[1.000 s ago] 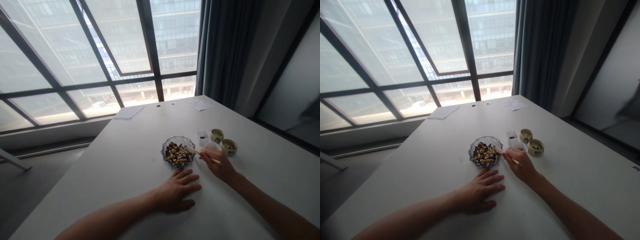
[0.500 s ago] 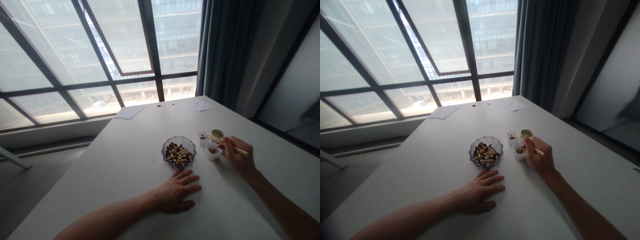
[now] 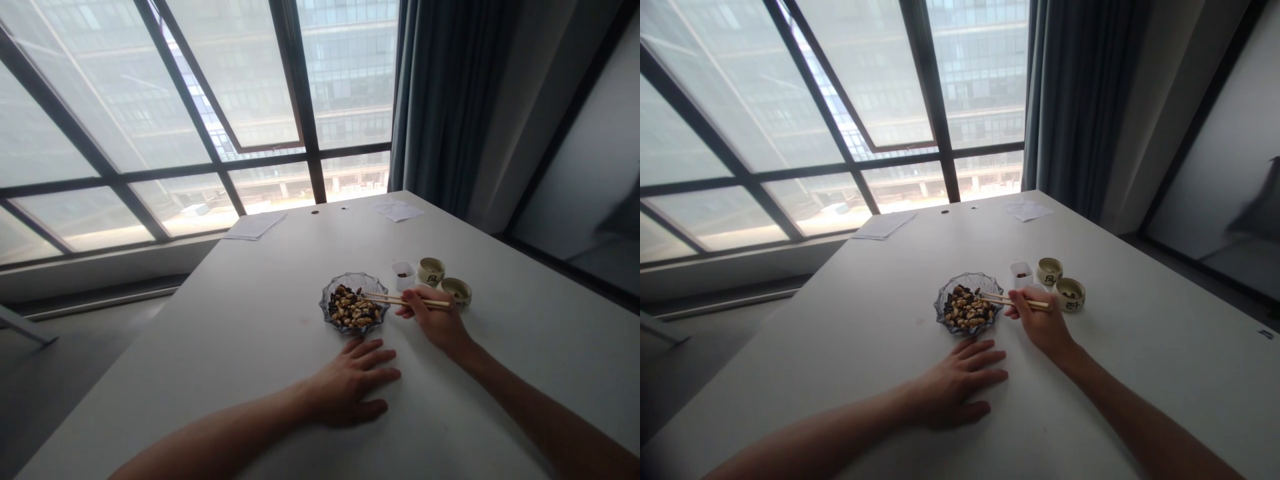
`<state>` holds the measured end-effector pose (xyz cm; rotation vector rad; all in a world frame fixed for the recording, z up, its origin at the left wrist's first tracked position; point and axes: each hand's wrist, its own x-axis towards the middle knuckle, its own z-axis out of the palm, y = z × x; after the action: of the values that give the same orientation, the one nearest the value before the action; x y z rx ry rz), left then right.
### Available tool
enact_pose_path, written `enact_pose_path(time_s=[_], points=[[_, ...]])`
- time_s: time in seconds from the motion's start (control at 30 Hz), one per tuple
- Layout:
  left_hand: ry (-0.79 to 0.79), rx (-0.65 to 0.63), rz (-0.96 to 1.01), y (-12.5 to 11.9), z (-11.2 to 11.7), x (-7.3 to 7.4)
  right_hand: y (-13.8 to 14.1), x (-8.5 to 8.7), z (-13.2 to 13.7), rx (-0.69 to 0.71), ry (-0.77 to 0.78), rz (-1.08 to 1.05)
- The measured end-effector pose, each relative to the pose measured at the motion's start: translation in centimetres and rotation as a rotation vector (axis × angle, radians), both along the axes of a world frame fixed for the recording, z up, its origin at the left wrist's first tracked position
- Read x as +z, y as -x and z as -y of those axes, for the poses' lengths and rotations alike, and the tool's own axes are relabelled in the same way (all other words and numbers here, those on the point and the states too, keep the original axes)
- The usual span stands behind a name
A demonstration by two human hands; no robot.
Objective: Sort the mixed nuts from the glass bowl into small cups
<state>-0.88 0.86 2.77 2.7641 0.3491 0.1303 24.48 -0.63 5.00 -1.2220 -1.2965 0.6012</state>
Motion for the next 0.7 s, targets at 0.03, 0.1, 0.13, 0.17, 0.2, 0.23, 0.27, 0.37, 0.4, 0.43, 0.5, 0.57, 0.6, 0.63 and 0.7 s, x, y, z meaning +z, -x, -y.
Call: enact_pose_path(time_s=[0.03, 0.1, 0.13, 0.17, 0.2, 0.23, 0.27, 0.37, 0.4, 0.43, 0.5, 0.57, 0.6, 0.63, 0.7], points=[[-0.002, 0.000, 0.002, 0.0, 0.0, 0.0, 0.1, -0.1, -0.1, -0.005, 0.011, 0.013], [-0.005, 0.000, 0.005, 0.0, 0.0, -0.1, 0.2, -0.3, -0.3, -0.024, 0.015, 0.046], [-0.006, -0.001, 0.007, 0.0, 0.0, -0.1, 0.2, -0.4, -0.4, -0.032, 0.005, 0.064], [-0.008, -0.001, 0.008, 0.0, 0.0, -0.2, 0.3, -0.5, -0.3, -0.038, -0.012, 0.084], [-0.010, -0.001, 0.009, 0.0, 0.0, -0.2, 0.3, -0.5, -0.3, -0.042, -0.032, 0.105], [-0.011, -0.001, 0.010, 0.0, 0.0, -0.2, 0.3, -0.6, -0.3, -0.046, -0.052, 0.125], [-0.011, 0.000, 0.010, 0.1, 0.0, -0.3, 0.4, -0.6, -0.2, -0.049, -0.070, 0.141], [-0.003, 0.001, 0.009, 0.1, -0.1, -0.2, 0.6, -0.8, -0.2, -0.072, -0.105, 0.156], [0.001, 0.000, 0.007, 0.1, -0.1, -0.1, 0.6, -0.9, -0.2, -0.080, -0.115, 0.154], [0.005, 0.000, 0.005, 0.1, 0.0, -0.1, 0.6, -1.0, -0.2, -0.085, -0.125, 0.151], [0.012, -0.002, -0.001, 0.1, 0.0, 0.0, 0.6, -1.3, -0.3, -0.091, -0.148, 0.148], [0.017, 0.000, -0.001, 0.1, 0.0, 0.0, 0.4, -1.4, -0.3, -0.094, -0.169, 0.144], [0.019, 0.000, -0.002, 0.1, 0.0, 0.0, 0.3, -1.4, -0.3, -0.099, -0.176, 0.138], [0.020, 0.002, 0.000, 0.1, 0.0, 0.0, 0.2, -1.4, -0.3, -0.107, -0.180, 0.129], [0.020, 0.001, -0.001, 0.1, 0.0, 0.0, 0.1, -1.2, -0.2, -0.114, -0.179, 0.110]])
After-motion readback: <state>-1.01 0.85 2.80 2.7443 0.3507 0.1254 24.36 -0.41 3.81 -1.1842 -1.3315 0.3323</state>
